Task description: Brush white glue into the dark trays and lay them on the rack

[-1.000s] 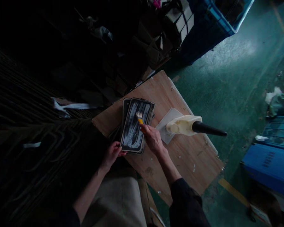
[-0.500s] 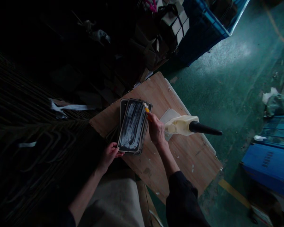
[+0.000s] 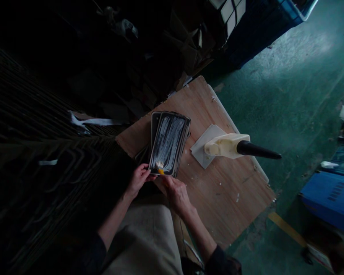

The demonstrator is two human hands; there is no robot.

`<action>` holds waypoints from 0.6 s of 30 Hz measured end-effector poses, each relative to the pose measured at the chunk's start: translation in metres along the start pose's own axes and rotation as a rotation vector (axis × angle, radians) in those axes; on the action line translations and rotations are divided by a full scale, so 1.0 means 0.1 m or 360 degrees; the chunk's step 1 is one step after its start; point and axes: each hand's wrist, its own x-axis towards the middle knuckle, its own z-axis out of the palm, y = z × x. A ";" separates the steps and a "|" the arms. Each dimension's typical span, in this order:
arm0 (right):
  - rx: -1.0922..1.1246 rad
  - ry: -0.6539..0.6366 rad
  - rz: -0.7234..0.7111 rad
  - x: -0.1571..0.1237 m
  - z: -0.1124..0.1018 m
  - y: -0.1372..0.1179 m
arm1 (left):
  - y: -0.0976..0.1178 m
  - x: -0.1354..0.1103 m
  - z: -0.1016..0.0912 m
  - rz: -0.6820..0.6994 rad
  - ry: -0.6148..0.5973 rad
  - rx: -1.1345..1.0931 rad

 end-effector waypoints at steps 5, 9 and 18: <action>0.0209 0.0028 0.0090 -0.29 0.14 -0.06 | -0.02 -0.03 0.00 0.0013 -0.0028 0.0054; 0.0279 0.0144 0.0290 -0.39 0.03 0.02 | -0.03 -0.05 0.04 0.0050 0.0020 0.0067; 0.0151 0.0647 0.0442 -0.60 -0.27 0.00 | 0.28 -0.32 0.17 0.0035 -0.0133 0.0009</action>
